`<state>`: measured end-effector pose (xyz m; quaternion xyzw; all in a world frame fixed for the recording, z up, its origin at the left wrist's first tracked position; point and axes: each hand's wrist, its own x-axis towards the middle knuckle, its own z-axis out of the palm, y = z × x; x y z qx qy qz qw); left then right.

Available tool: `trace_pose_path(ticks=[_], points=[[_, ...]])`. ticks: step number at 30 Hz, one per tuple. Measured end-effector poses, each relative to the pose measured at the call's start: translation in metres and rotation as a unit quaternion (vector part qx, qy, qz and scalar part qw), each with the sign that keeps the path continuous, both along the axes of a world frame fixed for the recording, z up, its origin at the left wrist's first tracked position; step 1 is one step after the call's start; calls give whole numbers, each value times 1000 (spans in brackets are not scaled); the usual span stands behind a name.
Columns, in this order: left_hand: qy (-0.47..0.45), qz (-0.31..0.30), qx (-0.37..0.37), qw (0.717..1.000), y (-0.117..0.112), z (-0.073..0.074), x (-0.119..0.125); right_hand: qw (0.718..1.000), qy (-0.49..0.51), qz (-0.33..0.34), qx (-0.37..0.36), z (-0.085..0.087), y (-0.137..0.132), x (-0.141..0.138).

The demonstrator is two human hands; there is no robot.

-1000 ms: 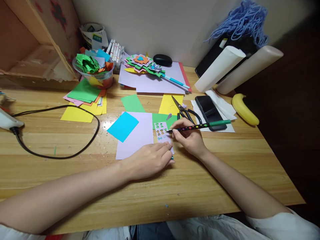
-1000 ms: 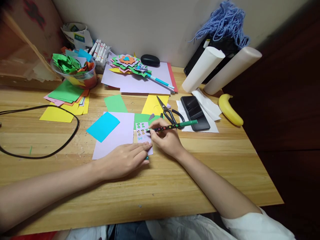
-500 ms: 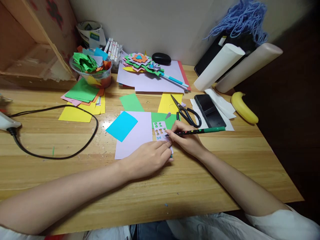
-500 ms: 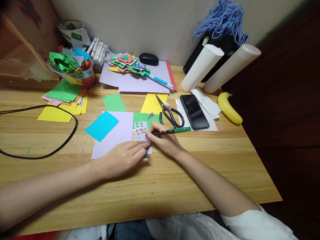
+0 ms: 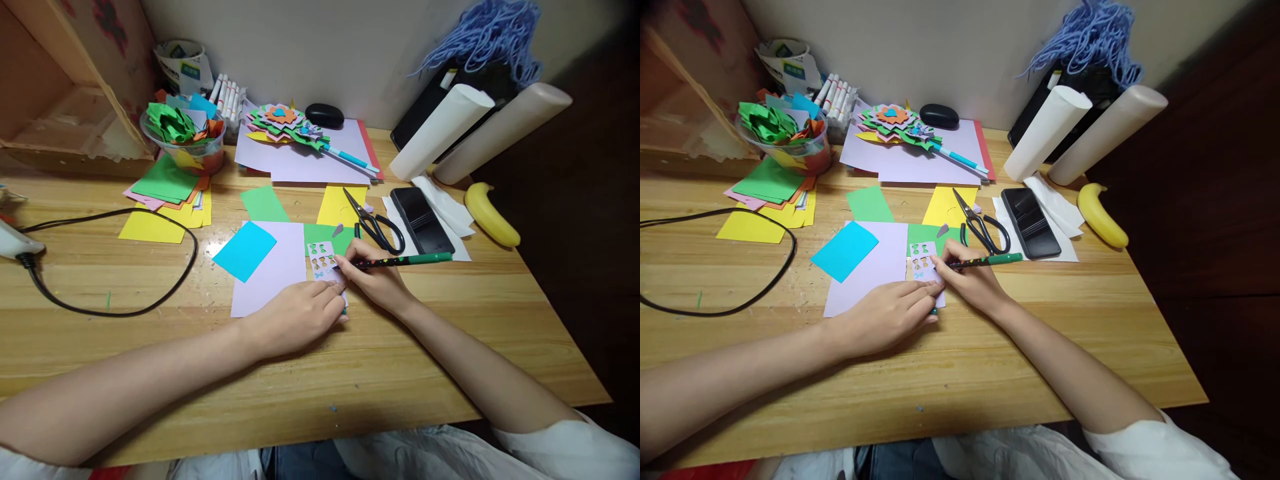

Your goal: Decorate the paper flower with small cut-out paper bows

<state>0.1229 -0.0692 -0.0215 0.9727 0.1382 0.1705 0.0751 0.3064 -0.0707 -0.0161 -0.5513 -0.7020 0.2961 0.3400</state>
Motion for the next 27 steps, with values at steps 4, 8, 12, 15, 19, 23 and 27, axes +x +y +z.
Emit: trace_pose_path(ticks=[4, 8, 12, 15, 19, 23, 27], points=[[1, 2, 4, 1000, 0, 0, 0, 1000, -5, -1, 5, 0, 0, 0], [-2, 2, 4, 1000, 1, -1, 1, 1000, -7, -3, 7, 1, 0, 0], [-3, 0, 5, 1000, 1, -1, 1, 1000, -5, 1, 3, 0, 0, 0], [-2, 1, 6, 1000, 1, 0, 1, 1000, -5, 6, 4, -1, -1, 0], [-7, 1, 10, 1000, 1, 1, 1, 1000, -10, 12, 8, -1, -1, 1], [-13, 1, 12, 1000, 1, 1, 1, 1000, -11, 11, 7, 1, -1, 0], [-9, 0, 9, 1000, 0, 0, 1, 1000, -8, 15, 2, 2, -1, -1]])
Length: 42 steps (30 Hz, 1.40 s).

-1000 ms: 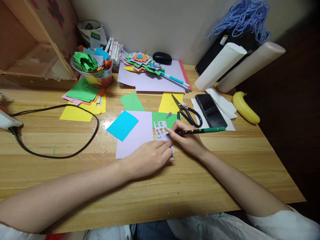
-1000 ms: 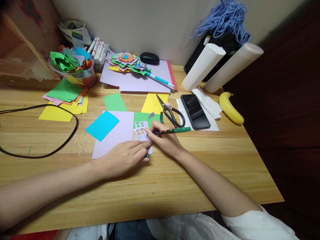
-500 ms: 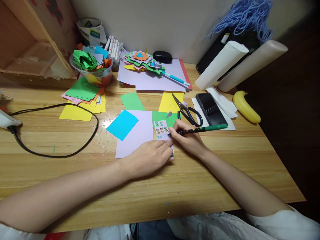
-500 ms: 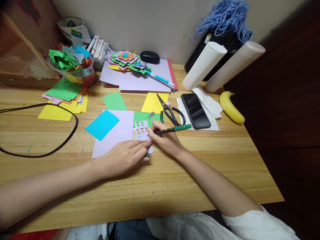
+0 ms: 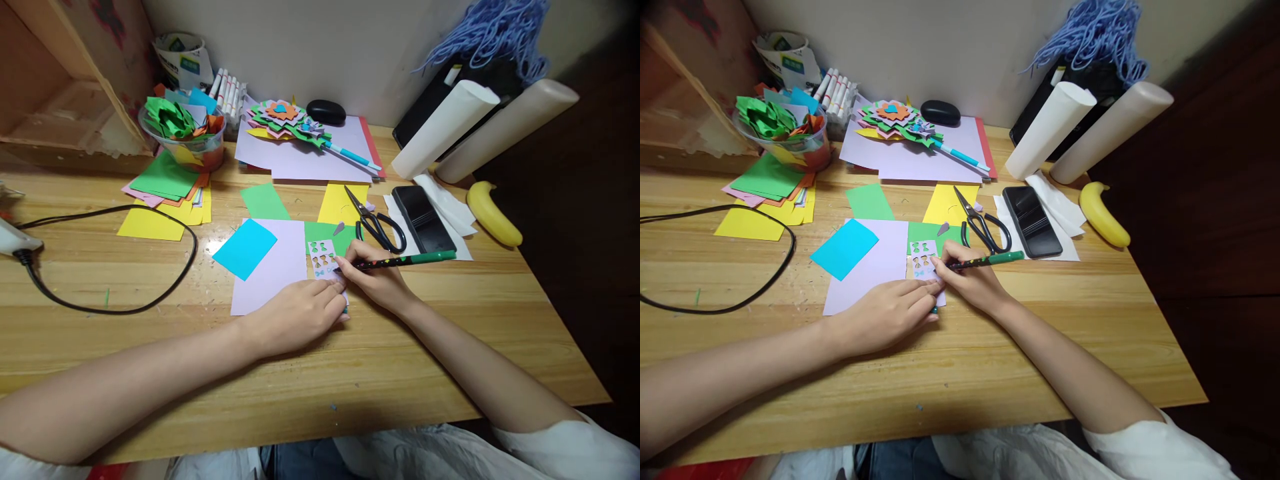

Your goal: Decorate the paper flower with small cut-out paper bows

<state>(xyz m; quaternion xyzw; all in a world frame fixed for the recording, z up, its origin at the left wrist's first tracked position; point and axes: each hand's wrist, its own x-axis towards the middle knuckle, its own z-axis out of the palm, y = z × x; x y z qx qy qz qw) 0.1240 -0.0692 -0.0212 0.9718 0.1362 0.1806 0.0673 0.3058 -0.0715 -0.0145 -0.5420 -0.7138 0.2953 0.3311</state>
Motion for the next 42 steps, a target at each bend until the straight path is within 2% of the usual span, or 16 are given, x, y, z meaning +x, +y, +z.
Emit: trace_pose_path(ticks=[7, 13, 16, 25, 34, 42], points=[[6, 0, -3, 1000, 0, -1, -1, 1000, 15, -15, -6, -2, 0, 0], [-21, 0, 41, 999, -2, 5, -3, 989, 139, -47, 15, -4, 1, -1], [-57, 3, 72, 996, -8, 7, -4, 986, 163, -48, 0, -5, 1, -2], [-57, 34, 115, 991, -13, 5, -3, 995, 78, -52, -42, -6, -1, 1], [-21, 36, 81, 996, -8, 2, -2, 997, 50, -23, -62, -3, -2, -3], [-17, 35, 88, 995, -9, 2, -2, 998, 30, -23, -57, -1, -2, -2]])
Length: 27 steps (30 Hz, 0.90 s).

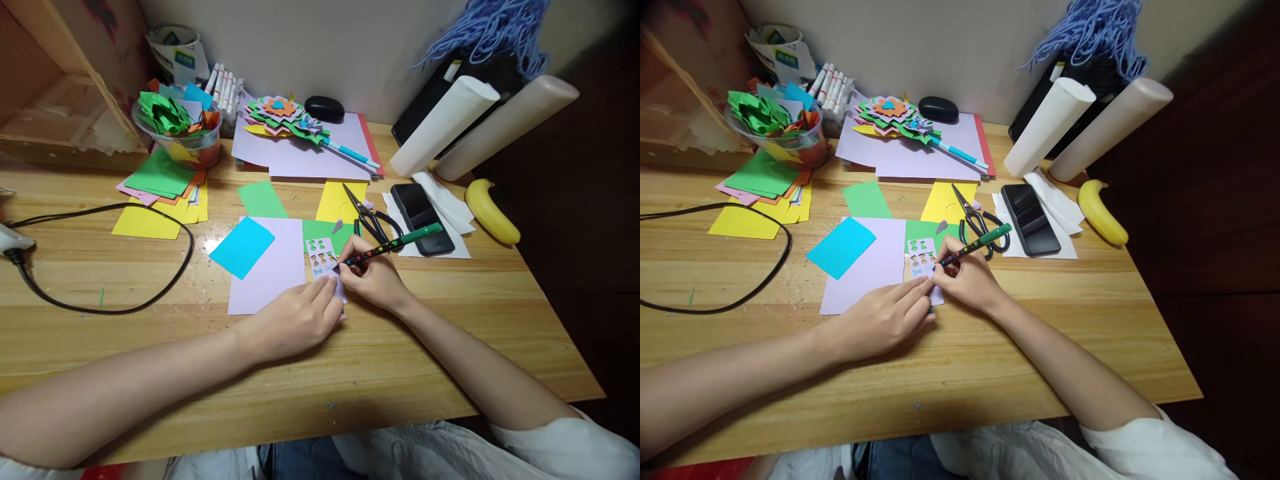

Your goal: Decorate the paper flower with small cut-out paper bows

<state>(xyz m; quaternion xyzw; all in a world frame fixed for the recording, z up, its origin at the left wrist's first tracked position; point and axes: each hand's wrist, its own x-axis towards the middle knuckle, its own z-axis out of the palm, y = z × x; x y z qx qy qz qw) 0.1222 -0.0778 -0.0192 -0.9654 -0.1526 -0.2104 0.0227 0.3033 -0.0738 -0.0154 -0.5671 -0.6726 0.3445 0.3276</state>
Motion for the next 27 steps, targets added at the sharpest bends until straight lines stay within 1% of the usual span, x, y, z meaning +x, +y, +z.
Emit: trace_pose_path(ticks=[5, 9, 13, 18, 22, 27], points=[[-1, 1, 2, 1000, 0, 0, 0, 1000, 8, 2, 7, 0, 1, 0], [5, 1, 3, 1000, 1, -1, 0, 1000, -3, 5, -2, -1, 1, 0], [6, 3, 2, 1000, 1, -2, 0, 1000, -10, 4, 4, -1, 1, 0], [5, 4, 5, 1000, 0, -2, 0, 1000, 7, -4, 18, 0, 1, -1], [2, 2, 7, 1000, -1, -1, 0, 1000, 5, 5, 9, -1, 1, 0], [1, 1, 5, 1000, 0, 0, 0, 1000, 5, -2, 5, -3, 1, 0]])
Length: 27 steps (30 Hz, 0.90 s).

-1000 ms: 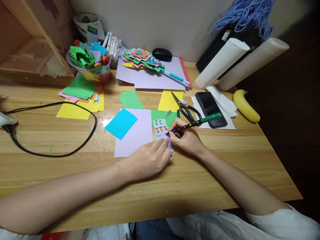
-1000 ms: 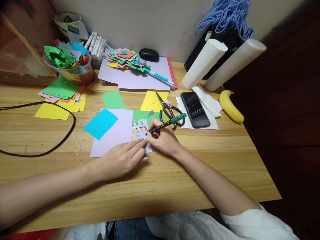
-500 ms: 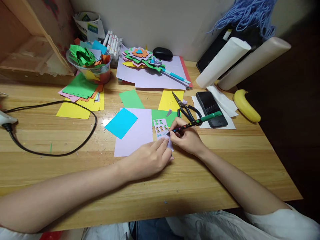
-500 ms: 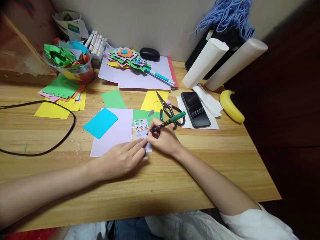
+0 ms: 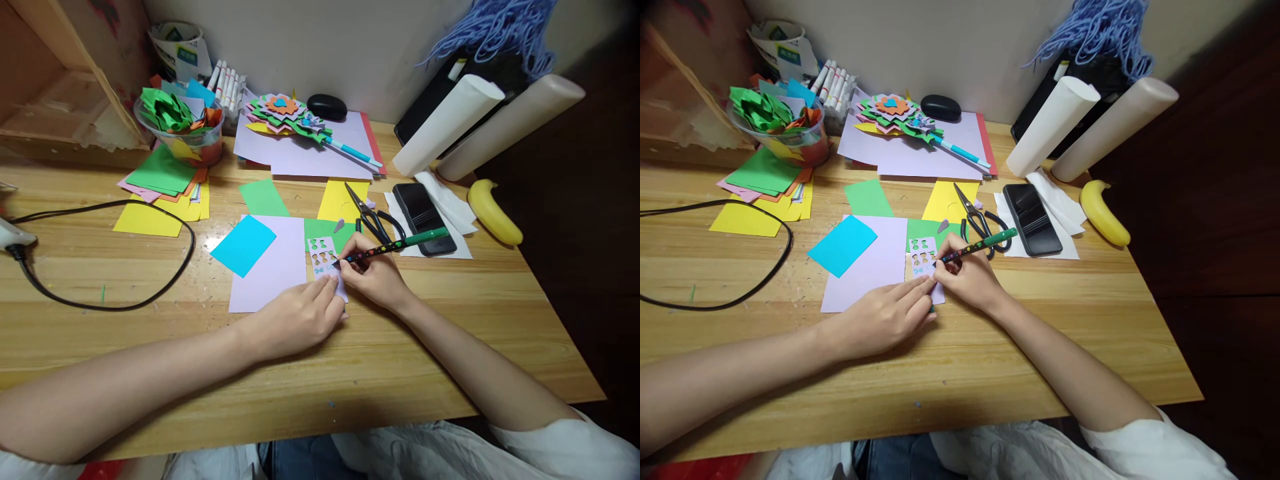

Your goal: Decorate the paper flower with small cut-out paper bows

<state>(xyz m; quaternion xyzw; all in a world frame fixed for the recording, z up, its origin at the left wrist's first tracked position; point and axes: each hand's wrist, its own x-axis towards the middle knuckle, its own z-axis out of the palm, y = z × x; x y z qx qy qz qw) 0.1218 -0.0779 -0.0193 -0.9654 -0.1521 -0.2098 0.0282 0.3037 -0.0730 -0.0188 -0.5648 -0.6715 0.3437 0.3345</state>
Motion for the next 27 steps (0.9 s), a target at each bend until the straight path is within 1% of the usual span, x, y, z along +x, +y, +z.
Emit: trace_pose_path(ticks=[11, 19, 21, 25, 27], points=[[-2, 4, 7, 1000, 0, 0, 1, 1000, -14, -6, 10, 2, 1, -1], [-5, 0, 5, 1000, 0, -1, -1, 1000, -13, -5, 0, 1, 0, 0], [-5, -1, 2, 1000, 0, -1, -1, 1000, 6, -7, 2, 0, 0, 1], [-7, 1, -4, 1000, 0, 0, 0, 996, 86, -23, 12, -2, 3, 3], [-8, 3, -5, 1000, 0, 1, 1, 993, 109, -29, 21, -2, 3, 2]])
